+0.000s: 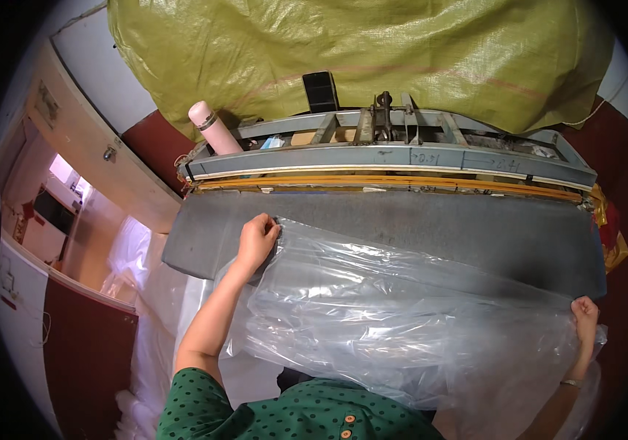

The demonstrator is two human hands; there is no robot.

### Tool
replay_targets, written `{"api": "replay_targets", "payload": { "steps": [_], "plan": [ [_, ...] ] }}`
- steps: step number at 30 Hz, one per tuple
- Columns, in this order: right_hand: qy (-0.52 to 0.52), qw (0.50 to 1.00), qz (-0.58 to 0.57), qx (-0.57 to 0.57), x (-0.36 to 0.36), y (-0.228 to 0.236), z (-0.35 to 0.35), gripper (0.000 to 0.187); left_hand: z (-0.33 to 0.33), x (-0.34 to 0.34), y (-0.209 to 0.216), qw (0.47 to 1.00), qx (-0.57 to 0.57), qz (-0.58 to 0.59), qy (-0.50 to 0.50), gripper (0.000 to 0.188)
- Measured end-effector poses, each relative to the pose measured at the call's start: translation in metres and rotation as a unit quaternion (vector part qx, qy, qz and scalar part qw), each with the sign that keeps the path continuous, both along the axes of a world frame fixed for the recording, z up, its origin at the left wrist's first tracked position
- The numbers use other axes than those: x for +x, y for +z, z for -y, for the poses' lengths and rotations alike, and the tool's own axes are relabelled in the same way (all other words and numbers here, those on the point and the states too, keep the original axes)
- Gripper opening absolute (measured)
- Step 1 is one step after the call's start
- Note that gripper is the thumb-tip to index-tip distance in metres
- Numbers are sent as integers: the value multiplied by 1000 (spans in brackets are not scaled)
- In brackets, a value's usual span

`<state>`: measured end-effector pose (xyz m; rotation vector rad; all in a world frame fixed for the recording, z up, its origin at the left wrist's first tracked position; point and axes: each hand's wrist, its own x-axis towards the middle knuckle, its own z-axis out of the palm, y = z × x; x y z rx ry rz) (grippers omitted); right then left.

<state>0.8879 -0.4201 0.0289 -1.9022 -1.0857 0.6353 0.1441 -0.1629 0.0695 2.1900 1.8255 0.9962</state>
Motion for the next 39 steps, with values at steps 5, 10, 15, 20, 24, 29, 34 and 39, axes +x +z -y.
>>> {"api": "replay_targets", "payload": {
  "steps": [5,10,15,20,24,29,34,39],
  "plan": [
    [-22,992,-99,72,0,-1,8,12,-4,12,-1,996,4,-58,73,13],
    [-83,975,-171,114,-10,11,-26,10,-9,4,-8,995,55,-83,11,15],
    [-202,918,-239,245,-25,23,-110,15,-40,-10,-14,989,42,114,80,16],
    [-188,928,122,298,-57,17,-189,17,-46,-9,14,916,117,359,137,12],
    [-89,931,144,322,-68,-14,-235,16,-87,-41,-34,944,165,249,142,14],
    [-116,943,70,304,-80,-12,-276,14,-130,-55,-44,931,146,309,126,19],
    [-157,932,58,323,-78,-19,-283,15,-134,-59,-43,909,84,388,129,19],
    [-131,936,-4,328,-86,-8,-275,13,-122,-50,-31,894,128,385,189,12]
  ]
}}
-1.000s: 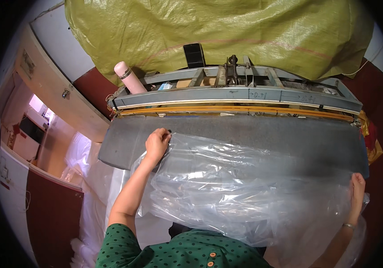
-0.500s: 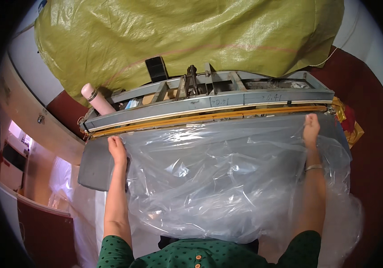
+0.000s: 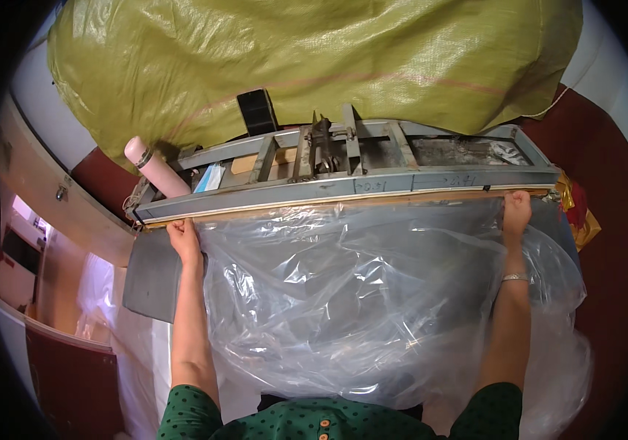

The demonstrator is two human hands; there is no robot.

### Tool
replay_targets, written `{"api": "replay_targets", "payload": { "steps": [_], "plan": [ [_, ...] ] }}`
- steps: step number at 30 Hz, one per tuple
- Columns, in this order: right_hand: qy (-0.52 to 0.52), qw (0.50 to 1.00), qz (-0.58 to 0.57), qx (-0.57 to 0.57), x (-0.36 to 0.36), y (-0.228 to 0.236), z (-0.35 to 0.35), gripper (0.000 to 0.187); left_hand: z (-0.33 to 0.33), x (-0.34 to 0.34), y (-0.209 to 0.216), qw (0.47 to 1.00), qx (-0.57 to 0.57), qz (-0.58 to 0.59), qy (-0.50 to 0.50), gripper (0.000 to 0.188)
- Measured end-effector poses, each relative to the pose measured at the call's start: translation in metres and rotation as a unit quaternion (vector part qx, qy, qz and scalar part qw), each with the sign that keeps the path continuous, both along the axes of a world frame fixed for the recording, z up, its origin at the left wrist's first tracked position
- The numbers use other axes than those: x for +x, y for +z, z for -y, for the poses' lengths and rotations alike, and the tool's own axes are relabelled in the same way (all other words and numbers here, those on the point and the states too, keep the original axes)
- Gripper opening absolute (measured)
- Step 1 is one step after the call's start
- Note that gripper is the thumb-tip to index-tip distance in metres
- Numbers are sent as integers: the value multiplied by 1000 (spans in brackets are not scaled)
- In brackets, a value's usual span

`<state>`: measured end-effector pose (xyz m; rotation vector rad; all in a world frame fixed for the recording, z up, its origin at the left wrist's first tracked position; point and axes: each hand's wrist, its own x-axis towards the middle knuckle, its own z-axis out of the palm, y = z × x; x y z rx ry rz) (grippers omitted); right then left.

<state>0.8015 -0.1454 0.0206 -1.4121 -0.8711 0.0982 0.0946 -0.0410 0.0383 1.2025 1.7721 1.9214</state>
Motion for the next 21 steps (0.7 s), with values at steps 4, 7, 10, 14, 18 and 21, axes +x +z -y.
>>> {"api": "replay_targets", "payload": {
  "steps": [4,7,10,14,18,21],
  "plan": [
    [33,997,-56,37,-5,8,3,13,-9,-19,-16,998,28,44,36,10],
    [61,996,-55,27,-1,9,6,8,-5,-25,-14,966,73,239,-63,11],
    [70,997,30,-24,2,13,20,6,14,-28,4,974,-32,177,-135,18],
    [83,961,259,-39,-59,61,60,10,61,-49,14,954,-121,-260,-89,31],
    [19,934,333,-124,-56,73,161,14,98,-31,29,957,-203,-81,-190,24],
    [-36,913,321,-250,-7,24,250,21,124,15,32,930,-106,106,-335,17]
  ]
}}
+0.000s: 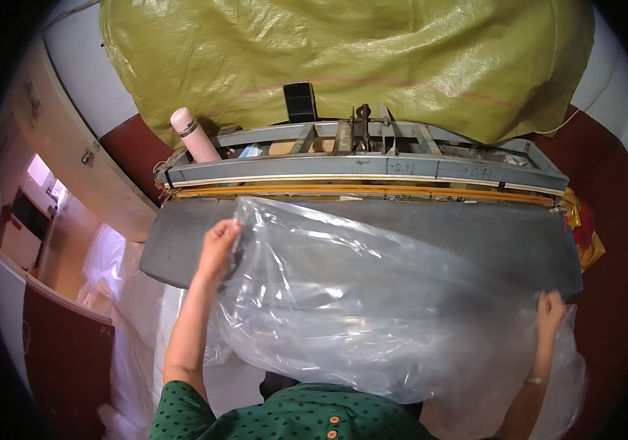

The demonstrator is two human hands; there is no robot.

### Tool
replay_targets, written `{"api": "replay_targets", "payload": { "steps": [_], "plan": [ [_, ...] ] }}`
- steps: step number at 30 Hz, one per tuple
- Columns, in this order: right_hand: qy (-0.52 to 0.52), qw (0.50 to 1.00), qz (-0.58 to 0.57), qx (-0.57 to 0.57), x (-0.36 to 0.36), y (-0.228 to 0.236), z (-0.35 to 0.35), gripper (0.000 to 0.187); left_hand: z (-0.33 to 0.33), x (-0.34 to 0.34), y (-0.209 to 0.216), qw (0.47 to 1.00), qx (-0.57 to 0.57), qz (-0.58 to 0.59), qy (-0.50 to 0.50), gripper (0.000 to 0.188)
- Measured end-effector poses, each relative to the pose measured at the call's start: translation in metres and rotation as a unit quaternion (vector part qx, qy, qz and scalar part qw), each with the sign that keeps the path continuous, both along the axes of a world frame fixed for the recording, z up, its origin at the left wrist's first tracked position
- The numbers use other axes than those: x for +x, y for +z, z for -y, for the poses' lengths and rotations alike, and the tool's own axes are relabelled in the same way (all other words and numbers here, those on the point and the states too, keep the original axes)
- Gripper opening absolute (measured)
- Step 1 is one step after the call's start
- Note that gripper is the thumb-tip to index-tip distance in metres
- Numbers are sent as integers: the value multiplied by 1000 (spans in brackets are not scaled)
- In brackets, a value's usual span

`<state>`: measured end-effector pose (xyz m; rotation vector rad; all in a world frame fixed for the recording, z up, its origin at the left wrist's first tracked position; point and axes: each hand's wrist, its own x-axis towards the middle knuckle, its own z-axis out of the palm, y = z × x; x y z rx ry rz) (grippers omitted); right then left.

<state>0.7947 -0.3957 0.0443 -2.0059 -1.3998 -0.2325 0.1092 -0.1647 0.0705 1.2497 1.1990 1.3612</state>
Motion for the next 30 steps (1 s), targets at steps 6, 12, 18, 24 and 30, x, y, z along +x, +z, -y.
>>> {"api": "replay_targets", "payload": {
  "steps": [6,12,18,24,30],
  "plan": [
    [-29,982,86,-165,43,-57,66,24,53,71,32,983,35,30,-178,29],
    [291,952,-84,-36,-207,162,-81,8,84,103,43,952,-3,206,-225,35],
    [571,803,-103,135,-382,156,-166,27,106,122,40,962,37,174,-209,34],
    [562,738,-372,41,-386,133,-169,9,119,74,81,781,405,-455,140,36],
    [276,874,-328,228,-249,157,-185,18,164,-69,-17,786,-118,-508,-333,13]
  ]
}}
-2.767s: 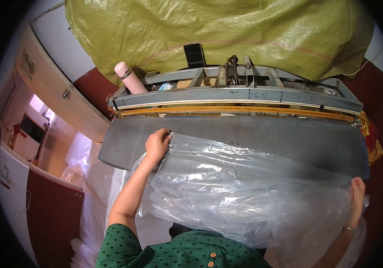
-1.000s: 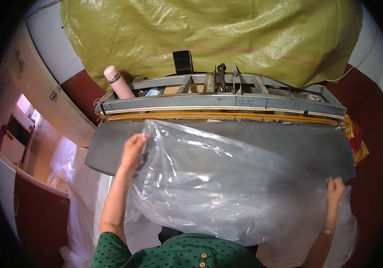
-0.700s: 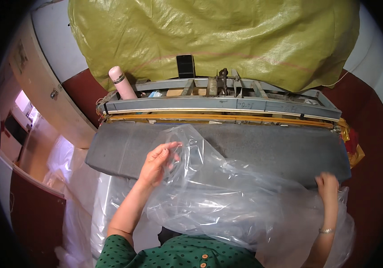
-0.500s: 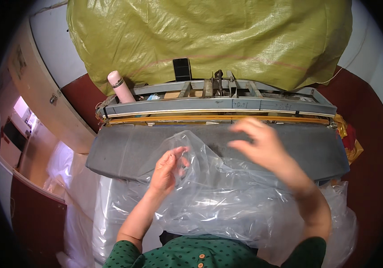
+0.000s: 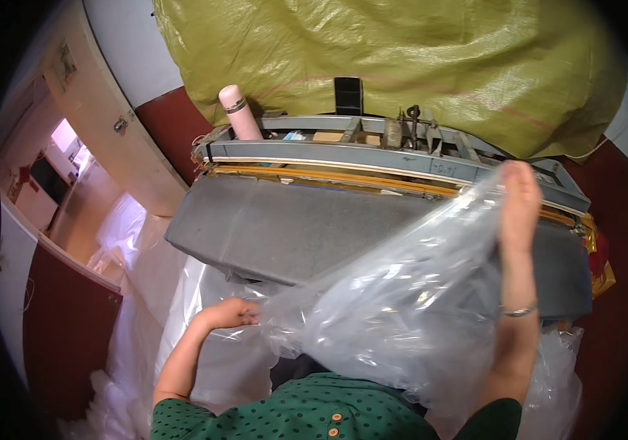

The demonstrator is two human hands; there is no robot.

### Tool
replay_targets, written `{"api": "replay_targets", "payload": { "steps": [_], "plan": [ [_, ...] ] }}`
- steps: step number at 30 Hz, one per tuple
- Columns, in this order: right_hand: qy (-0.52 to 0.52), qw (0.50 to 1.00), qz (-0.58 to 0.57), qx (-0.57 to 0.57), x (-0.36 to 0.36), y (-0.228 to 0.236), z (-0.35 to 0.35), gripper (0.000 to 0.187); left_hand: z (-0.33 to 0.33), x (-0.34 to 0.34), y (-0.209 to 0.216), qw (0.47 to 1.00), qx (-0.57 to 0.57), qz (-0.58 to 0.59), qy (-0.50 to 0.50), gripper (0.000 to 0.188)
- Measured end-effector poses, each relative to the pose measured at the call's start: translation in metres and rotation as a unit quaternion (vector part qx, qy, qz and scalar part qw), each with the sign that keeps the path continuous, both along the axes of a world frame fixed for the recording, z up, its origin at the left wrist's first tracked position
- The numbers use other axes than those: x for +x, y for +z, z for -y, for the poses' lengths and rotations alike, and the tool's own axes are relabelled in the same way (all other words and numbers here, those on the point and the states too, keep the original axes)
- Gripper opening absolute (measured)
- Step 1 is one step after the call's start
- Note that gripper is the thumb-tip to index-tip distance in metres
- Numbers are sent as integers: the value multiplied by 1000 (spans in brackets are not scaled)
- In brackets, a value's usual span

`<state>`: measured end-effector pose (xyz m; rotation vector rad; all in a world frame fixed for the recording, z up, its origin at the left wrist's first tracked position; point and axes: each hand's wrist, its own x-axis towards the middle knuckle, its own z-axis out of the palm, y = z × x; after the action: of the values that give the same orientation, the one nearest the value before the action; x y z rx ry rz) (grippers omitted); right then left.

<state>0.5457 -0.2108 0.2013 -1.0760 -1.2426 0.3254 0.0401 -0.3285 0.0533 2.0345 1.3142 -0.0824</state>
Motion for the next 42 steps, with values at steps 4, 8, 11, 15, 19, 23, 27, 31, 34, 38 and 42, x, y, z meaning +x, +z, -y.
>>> {"api": "replay_targets", "payload": {
  "steps": [4,8,11,15,19,23,27,31,34,38,42],
  "plan": [
    [-98,994,23,-43,110,-50,-10,22,4,-138,-21,985,38,-138,94,10],
    [-180,982,20,-63,185,-107,-11,25,-39,-159,96,748,514,-119,403,14],
    [-273,959,56,-51,252,-152,-9,28,-67,-83,147,535,747,-68,388,14],
    [-366,903,172,-143,358,-188,19,28,-111,-38,60,799,516,98,292,34],
    [-476,760,332,-293,404,-186,82,29,-138,-79,-9,887,408,11,217,60],
    [-518,686,371,-351,395,-192,104,32,-157,-118,-10,862,387,-90,316,58],
    [-520,679,353,-379,396,-186,106,33,-180,-114,6,800,300,-193,483,55],
    [-534,647,354,-413,397,-186,93,29,-183,-122,3,733,360,269,511,55],
    [-530,645,365,-412,380,-173,104,32,-135,0,62,785,199,475,345,48],
    [-537,666,331,-398,352,-163,95,35,6,148,81,838,-223,497,28,33],
    [-538,673,323,-391,339,-156,94,35,48,246,-19,922,-248,290,-72,31]
  ]
}}
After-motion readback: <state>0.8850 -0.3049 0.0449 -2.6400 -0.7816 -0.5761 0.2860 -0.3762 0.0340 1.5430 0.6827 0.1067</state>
